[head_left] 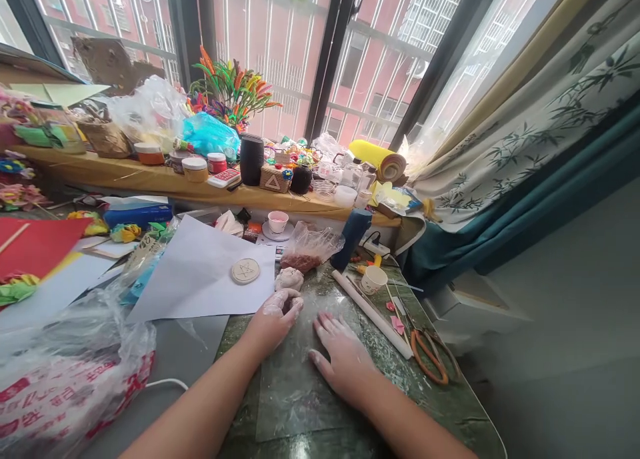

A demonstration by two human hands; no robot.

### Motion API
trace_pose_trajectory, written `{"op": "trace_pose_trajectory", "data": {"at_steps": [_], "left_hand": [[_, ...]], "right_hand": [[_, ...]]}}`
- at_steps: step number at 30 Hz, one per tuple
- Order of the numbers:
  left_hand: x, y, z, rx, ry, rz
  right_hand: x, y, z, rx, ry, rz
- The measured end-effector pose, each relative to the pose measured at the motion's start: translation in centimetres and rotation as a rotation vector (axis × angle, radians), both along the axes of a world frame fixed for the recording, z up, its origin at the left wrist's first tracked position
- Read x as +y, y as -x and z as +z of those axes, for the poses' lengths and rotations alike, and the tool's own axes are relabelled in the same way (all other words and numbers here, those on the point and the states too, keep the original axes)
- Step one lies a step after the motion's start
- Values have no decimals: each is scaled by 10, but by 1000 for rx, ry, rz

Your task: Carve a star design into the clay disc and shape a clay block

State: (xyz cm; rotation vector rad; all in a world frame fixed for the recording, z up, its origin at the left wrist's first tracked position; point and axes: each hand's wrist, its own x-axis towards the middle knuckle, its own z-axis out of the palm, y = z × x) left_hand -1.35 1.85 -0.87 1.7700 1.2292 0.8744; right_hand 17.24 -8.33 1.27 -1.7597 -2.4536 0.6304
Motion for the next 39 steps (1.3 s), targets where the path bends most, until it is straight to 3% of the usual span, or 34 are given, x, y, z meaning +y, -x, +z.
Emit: {"op": "trace_pose_trajectory", "data": {"at_steps": [4, 5, 8, 10, 15, 20, 25, 26, 29, 30, 34, 36, 39], "left_hand": [[0, 0, -1, 19, -18, 11], [0, -1, -2, 22, -24, 13], [0, -2, -3, 28, -45, 20], [1, -2, -6, 34, -57, 29], [3, -2, -11, 45, -62, 43], [4, -2, -8, 56, -67, 24], [4, -1, -5, 29, -53, 19], [3, -1, -5, 33, -52, 15], [3, -1, -4, 56, -53, 11], [3, -2, -4, 60, -54, 12], [3, -1, -3, 47, -39, 22], [3, 0, -3, 36, -24, 29], [4, 1, -4, 23, -20, 21]], "right_hand": [[-4, -4, 4, 42, 45, 172], [-4, -4, 3, 31, 51, 158], [3, 0, 2, -95, 41, -111], [7, 8, 0, -120, 31, -198], [-8, 10, -8, 86, 44, 92], [-3, -2, -4, -20, 21, -184], [-2, -5, -2, 171, 61, 243], [-2, -9, -2, 167, 63, 226], [-3, -19, -8, 86, 32, -8], [-5, -21, -10, 80, 20, -18], [-7, -31, -11, 131, -16, 290], [7, -51, 2, 49, -83, 189], [51, -98, 37, -138, -227, -231]]}}
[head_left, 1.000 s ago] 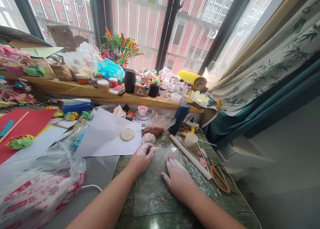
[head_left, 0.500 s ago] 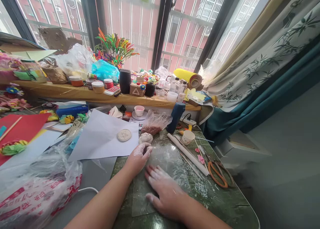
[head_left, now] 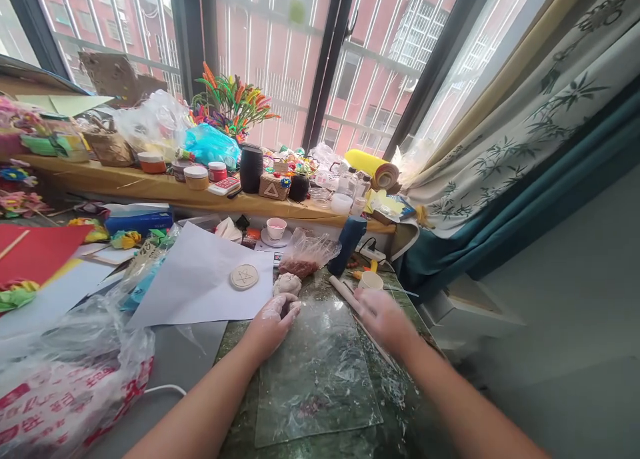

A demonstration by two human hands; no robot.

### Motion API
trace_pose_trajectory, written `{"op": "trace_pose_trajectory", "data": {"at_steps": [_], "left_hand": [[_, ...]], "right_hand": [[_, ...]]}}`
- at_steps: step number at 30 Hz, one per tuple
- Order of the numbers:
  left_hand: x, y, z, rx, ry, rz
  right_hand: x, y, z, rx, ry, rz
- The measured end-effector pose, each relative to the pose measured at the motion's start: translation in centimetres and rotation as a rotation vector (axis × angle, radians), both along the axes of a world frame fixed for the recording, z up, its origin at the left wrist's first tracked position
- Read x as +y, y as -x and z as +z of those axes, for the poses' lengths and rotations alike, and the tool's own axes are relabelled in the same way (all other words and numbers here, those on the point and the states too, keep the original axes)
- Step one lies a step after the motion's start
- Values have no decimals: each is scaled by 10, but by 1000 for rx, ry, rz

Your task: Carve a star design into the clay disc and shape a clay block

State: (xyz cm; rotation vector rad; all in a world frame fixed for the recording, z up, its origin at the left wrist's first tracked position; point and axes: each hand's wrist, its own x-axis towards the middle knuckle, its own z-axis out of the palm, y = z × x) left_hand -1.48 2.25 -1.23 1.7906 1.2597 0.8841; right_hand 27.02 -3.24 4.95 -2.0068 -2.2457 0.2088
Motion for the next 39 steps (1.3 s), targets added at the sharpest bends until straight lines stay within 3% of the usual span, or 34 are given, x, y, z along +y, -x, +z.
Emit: {"op": "trace_pose_trajectory", "data": {"at_steps": [3, 6, 11, 15, 18, 21, 26, 29, 31, 35, 36, 37, 39], "left_hand": [[0, 0, 0, -19, -13, -10], [0, 0, 1, -44, -14, -11], [-1, 2, 1, -31, -2, -28], [-1, 2, 1, -15, 12, -37], [-1, 2, 1, -1, 21, -43], [1, 0, 0, 13, 17, -42], [4, -1, 0, -22, -9, -14], [5, 0, 1, -58, -8, -2], [4, 0, 1, -58, 6, -8], [5, -1, 0, -8, 10, -16], [5, -1, -1, 0, 7, -9], [5, -1, -1, 2, 4, -1], [5, -1, -2, 3, 1, 1]], "right_hand": [[50, -38, 26, -57, 22, -157], [79, -46, 24, -78, 143, -211], [87, -32, 3, -101, 245, -241], [86, -36, 12, -91, 207, -236], [77, -37, 26, -69, 98, -241], [50, -10, 22, -22, -8, -176], [-28, 81, -26, 117, 86, 191], [-61, 101, -48, 300, 173, 476], [-63, 92, -52, 340, 196, 480], [-37, 74, -43, 226, 150, 121], [-33, 74, -40, 212, 157, 105], [-32, 76, -36, 219, 181, 158], [-40, 79, -32, 285, 247, 395]]}}
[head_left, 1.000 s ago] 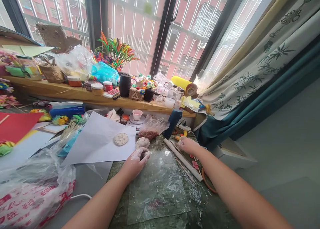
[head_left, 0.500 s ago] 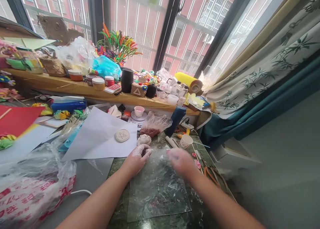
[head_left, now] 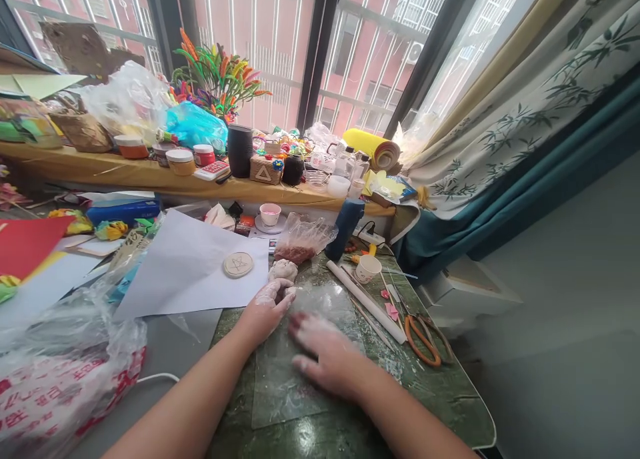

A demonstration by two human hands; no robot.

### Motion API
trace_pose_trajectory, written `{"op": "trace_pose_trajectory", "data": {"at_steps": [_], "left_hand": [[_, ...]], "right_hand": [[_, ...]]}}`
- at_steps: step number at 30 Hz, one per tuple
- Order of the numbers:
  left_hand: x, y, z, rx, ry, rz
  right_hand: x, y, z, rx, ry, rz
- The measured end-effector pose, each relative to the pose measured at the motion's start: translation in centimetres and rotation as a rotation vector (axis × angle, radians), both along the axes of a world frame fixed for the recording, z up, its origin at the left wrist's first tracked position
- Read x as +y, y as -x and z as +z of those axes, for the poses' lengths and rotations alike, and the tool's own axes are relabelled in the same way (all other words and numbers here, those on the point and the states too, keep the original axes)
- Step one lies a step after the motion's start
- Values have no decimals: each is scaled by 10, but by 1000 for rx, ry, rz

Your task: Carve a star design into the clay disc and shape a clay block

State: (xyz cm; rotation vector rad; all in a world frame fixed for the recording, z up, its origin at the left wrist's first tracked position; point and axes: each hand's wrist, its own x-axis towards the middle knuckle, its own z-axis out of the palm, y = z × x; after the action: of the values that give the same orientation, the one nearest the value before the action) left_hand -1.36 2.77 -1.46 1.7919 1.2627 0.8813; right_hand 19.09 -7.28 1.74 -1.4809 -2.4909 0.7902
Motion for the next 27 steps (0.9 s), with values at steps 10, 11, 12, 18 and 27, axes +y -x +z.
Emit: {"op": "trace_pose_trajectory", "data": {"at_steps": [10, 11, 12, 18, 27], "left_hand": [[-6, 0, 4, -9, -21, -21], [-9, 0, 5, -27, -60, -38], [-13, 0, 7, -42, -107, -68], [-32, 2, 14, -54, -288, -300], [-5, 10, 10, -435, -1, 123]], "right_hand": [[5, -20, -16, 151, -47, -262], [8, -14, -17, 287, -41, -329], [9, -6, -18, 461, -12, -427], [1, 21, -26, 1307, 538, -650], [35, -50, 79, 1098, 1, -656]]}}
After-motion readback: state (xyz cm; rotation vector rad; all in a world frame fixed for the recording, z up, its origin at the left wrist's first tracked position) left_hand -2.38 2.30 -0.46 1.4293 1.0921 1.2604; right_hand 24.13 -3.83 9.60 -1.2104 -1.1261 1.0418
